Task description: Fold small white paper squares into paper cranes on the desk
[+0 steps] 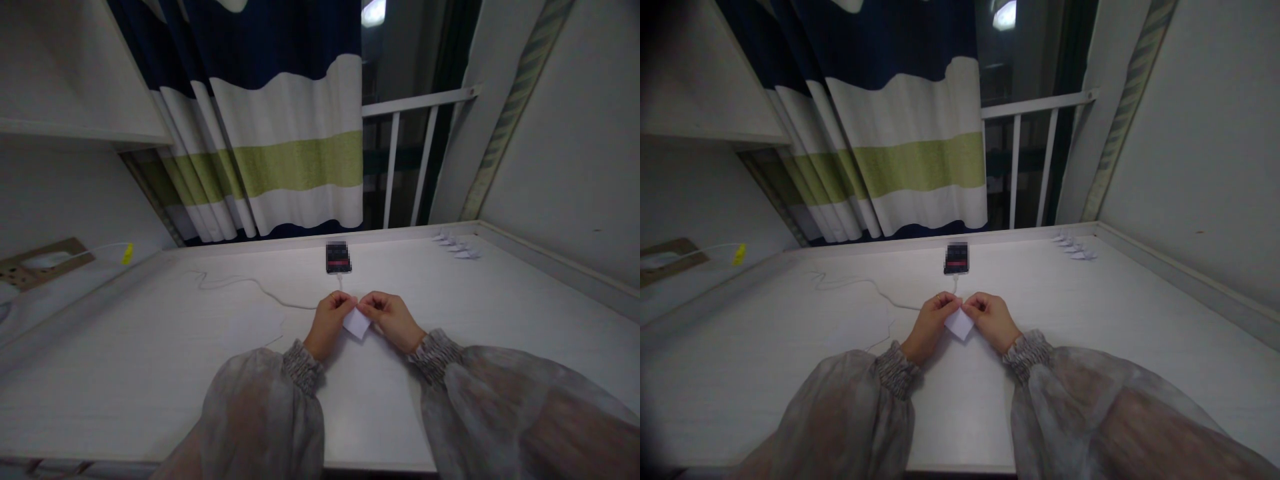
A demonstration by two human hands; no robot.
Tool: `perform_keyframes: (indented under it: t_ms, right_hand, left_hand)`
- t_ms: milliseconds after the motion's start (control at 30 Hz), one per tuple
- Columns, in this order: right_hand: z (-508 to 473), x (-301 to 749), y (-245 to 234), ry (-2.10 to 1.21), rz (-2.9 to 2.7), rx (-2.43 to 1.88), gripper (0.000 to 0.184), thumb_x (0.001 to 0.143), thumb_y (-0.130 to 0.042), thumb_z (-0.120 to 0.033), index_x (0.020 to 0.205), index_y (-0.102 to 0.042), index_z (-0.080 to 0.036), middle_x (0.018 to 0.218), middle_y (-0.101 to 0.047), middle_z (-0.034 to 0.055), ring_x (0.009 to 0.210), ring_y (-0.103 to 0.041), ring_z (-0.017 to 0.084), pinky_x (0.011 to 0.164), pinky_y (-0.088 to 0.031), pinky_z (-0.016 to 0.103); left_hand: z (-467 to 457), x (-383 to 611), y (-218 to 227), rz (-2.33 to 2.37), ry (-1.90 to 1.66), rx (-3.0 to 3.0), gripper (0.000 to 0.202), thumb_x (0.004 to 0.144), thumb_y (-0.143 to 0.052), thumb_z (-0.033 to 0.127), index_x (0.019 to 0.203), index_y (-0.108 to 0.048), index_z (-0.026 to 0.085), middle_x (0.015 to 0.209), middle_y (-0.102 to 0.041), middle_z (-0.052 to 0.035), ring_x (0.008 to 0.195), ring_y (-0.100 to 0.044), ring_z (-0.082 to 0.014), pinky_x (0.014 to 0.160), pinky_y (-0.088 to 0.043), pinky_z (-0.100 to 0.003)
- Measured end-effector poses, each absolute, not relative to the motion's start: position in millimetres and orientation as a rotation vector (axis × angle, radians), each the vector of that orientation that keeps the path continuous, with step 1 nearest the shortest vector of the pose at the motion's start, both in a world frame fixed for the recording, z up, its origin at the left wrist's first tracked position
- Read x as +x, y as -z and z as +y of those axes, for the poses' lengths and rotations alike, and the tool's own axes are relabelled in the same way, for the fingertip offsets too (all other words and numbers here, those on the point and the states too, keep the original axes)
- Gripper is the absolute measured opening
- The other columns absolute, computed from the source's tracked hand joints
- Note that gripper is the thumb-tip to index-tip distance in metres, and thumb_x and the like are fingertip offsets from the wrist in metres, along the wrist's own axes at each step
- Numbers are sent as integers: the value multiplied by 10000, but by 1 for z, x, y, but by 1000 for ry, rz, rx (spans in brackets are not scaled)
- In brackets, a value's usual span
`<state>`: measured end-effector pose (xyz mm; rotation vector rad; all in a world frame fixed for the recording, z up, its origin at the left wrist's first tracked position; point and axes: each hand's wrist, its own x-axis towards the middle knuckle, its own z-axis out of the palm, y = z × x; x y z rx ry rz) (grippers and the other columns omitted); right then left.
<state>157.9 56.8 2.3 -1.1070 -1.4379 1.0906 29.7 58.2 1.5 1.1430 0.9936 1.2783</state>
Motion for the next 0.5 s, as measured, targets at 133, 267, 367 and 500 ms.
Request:
perform_keyframes:
  t_ms: [133, 267, 367, 500]
  right_hand:
    - [60, 162, -2, -1069, -1363, -1143, 207, 552, -616, -344, 548, -552, -147, 495, -492, -33, 484, -410, 91, 480, -314, 237]
    - [62, 164, -2, -1092, -1340, -1130, 210, 531, -631, -342, 548, -565, -144, 503, -509, -32, 489, -417, 89, 493, -322, 239]
    - [62, 164, -4, -1114, -1339, -1130, 208, 522, -641, -340, 544, -574, -145, 504, -517, -33, 492, -418, 88, 495, -323, 239]
    - [60, 163, -8, -1184, -1309, -1101, 241, 537, -647, -368, 599, -600, -140, 546, -546, -27, 514, -433, 90, 510, -334, 239]
  left_hand:
    - [59, 29, 1, 949, -1180, 1173, 259, 524, -709, 224, 713, -581, 103, 634, -592, -4, 549, -508, -84, 540, -373, -206]
    - [60, 28, 2, 972, -1181, 1148, 317, 481, -738, 185, 737, -578, 90, 662, -619, -29, 561, -544, -95, 561, -402, -216]
    - [61, 28, 2, 975, -1195, 1129, 352, 466, -752, 199, 735, -548, 101, 614, -612, -14, 513, -538, -90, 526, -396, -212]
    - [60, 27, 1, 967, -1191, 1104, 481, 423, -777, 209, 772, -450, 151, 570, -613, 12, 477, -543, -102, 502, -395, -215]
